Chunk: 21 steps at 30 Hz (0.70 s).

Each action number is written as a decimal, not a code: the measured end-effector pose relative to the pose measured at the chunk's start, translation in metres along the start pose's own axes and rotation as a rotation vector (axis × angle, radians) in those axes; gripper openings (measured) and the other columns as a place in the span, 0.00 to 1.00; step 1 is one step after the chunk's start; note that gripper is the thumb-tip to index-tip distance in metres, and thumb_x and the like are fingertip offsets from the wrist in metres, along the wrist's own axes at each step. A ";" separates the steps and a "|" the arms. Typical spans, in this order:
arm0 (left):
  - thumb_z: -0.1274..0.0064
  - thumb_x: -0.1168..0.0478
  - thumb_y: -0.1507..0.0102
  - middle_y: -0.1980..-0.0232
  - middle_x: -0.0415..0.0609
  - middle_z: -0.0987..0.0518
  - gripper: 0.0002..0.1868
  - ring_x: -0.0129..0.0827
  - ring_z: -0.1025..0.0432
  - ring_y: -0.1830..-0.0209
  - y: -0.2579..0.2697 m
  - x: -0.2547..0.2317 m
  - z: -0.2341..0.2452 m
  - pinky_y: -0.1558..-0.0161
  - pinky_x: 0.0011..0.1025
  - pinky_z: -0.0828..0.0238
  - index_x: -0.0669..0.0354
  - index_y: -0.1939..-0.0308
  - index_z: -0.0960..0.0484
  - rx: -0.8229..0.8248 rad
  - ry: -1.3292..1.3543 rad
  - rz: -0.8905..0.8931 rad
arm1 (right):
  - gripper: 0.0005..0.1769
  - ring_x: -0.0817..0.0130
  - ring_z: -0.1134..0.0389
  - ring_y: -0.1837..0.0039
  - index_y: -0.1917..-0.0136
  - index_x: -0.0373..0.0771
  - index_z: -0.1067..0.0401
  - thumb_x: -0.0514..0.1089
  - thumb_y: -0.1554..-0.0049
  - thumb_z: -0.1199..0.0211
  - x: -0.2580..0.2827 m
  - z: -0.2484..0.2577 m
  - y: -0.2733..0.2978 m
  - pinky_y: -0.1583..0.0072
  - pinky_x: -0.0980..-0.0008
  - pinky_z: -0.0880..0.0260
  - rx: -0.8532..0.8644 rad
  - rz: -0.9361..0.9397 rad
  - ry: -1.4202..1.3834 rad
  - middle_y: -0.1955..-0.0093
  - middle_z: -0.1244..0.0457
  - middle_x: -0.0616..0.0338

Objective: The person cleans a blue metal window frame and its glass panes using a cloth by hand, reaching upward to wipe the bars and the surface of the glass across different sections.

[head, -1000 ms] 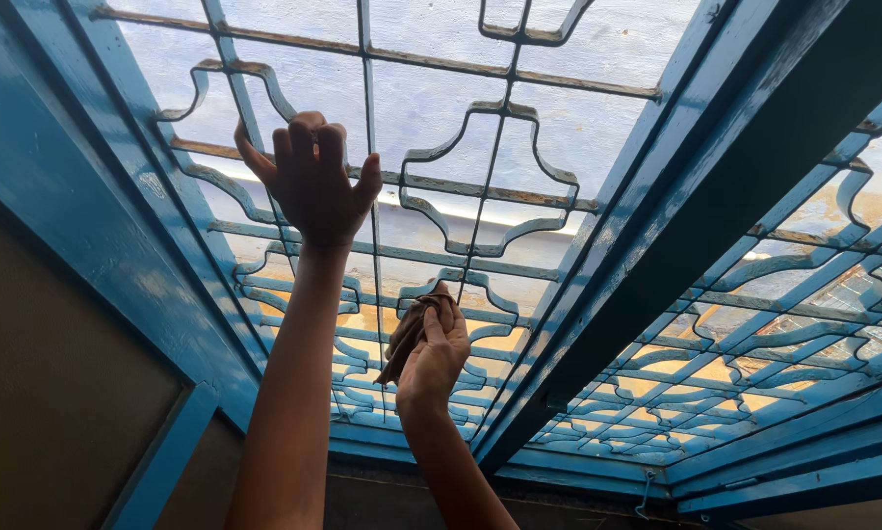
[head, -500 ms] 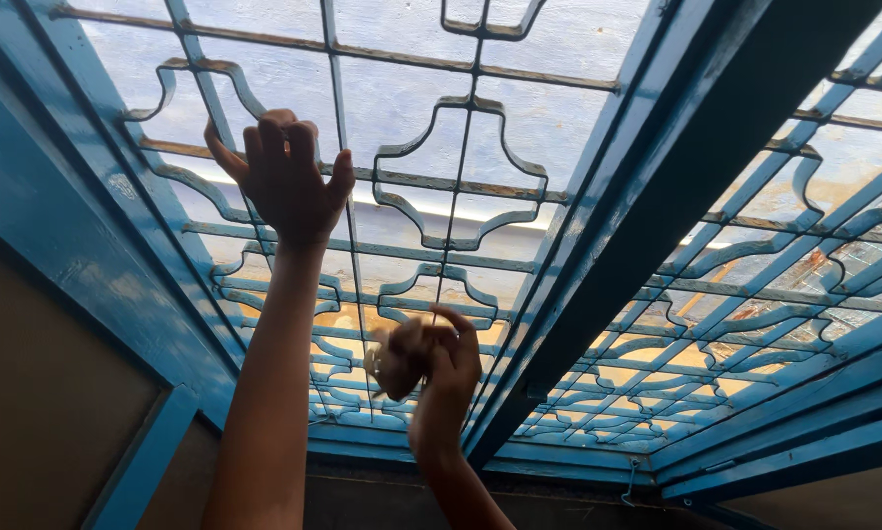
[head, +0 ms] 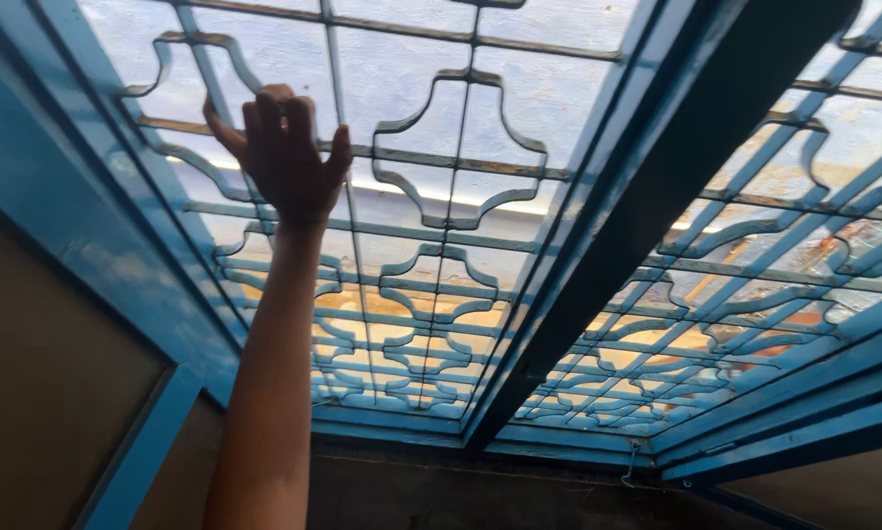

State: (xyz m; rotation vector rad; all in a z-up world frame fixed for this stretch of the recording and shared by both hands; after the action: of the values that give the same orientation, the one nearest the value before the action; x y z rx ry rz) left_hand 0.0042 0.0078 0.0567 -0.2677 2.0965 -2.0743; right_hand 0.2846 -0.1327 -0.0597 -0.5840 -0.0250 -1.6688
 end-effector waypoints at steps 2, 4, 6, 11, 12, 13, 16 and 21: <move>0.76 0.33 0.25 0.51 0.47 0.31 0.28 0.38 0.31 0.46 0.002 -0.002 0.004 0.29 0.72 0.59 0.50 0.57 0.33 0.040 0.108 0.002 | 0.17 0.71 0.29 0.59 0.42 0.40 0.26 0.48 0.30 0.54 -0.001 0.006 0.008 0.59 0.74 0.27 0.024 0.031 0.019 0.55 0.32 0.56; 0.76 0.32 0.25 0.52 0.47 0.30 0.30 0.37 0.31 0.47 0.003 -0.004 0.003 0.28 0.72 0.58 0.50 0.58 0.33 0.029 0.130 0.015 | 0.18 0.70 0.28 0.57 0.40 0.40 0.27 0.50 0.30 0.54 -0.005 0.012 0.016 0.58 0.73 0.26 0.039 0.044 0.028 0.53 0.32 0.55; 0.75 0.31 0.24 0.53 0.47 0.30 0.31 0.36 0.31 0.49 0.005 0.001 -0.001 0.28 0.71 0.58 0.51 0.60 0.33 0.019 0.145 0.031 | 0.18 0.69 0.27 0.56 0.39 0.40 0.28 0.51 0.29 0.54 -0.009 0.018 0.023 0.57 0.73 0.24 0.055 0.047 0.021 0.51 0.32 0.54; 0.80 0.31 0.27 0.53 0.46 0.29 0.31 0.37 0.30 0.48 0.010 0.001 -0.010 0.28 0.71 0.61 0.48 0.60 0.32 -0.023 0.098 0.011 | 0.21 0.67 0.25 0.52 0.36 0.40 0.29 0.54 0.29 0.55 0.000 0.028 0.015 0.54 0.72 0.21 0.050 0.024 -0.048 0.46 0.32 0.53; 0.80 0.31 0.27 0.53 0.46 0.29 0.31 0.37 0.30 0.48 0.009 0.003 -0.010 0.28 0.71 0.61 0.48 0.60 0.32 -0.029 0.093 0.011 | 0.22 0.66 0.24 0.51 0.35 0.39 0.30 0.55 0.29 0.55 -0.005 0.030 0.009 0.53 0.72 0.21 0.025 0.004 -0.072 0.46 0.32 0.52; 0.81 0.31 0.26 0.53 0.46 0.29 0.31 0.36 0.30 0.48 0.008 0.002 -0.010 0.28 0.70 0.60 0.49 0.59 0.32 -0.028 0.077 0.009 | 0.22 0.66 0.24 0.50 0.35 0.39 0.30 0.56 0.28 0.55 -0.012 0.032 0.001 0.53 0.72 0.20 -0.003 -0.021 -0.109 0.45 0.32 0.52; 0.81 0.32 0.26 0.53 0.46 0.29 0.31 0.36 0.30 0.48 0.006 0.003 -0.008 0.28 0.71 0.59 0.49 0.59 0.32 -0.023 0.068 0.012 | 0.23 0.70 0.21 0.55 0.34 0.42 0.29 0.56 0.30 0.54 -0.059 0.044 -0.011 0.57 0.75 0.19 -0.278 -0.365 -0.237 0.48 0.29 0.56; 0.79 0.31 0.27 0.54 0.46 0.29 0.30 0.36 0.30 0.49 0.005 0.003 -0.008 0.28 0.69 0.57 0.49 0.60 0.33 -0.010 0.085 0.013 | 0.18 0.69 0.25 0.52 0.39 0.38 0.31 0.49 0.33 0.56 -0.126 0.011 -0.007 0.51 0.69 0.23 -0.830 -0.636 -0.740 0.52 0.30 0.52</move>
State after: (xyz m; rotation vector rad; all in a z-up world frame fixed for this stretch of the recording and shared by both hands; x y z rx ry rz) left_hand -0.0010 0.0151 0.0521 -0.1695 2.1516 -2.1036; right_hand 0.2903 -0.0117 -0.0972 -1.9657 -0.0584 -1.9384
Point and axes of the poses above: each hand's wrist, its own y-axis away from the middle knuckle, its own z-axis out of the back of the hand, x = y × z, the point moved 6 cm from there along -y, towards the middle knuckle
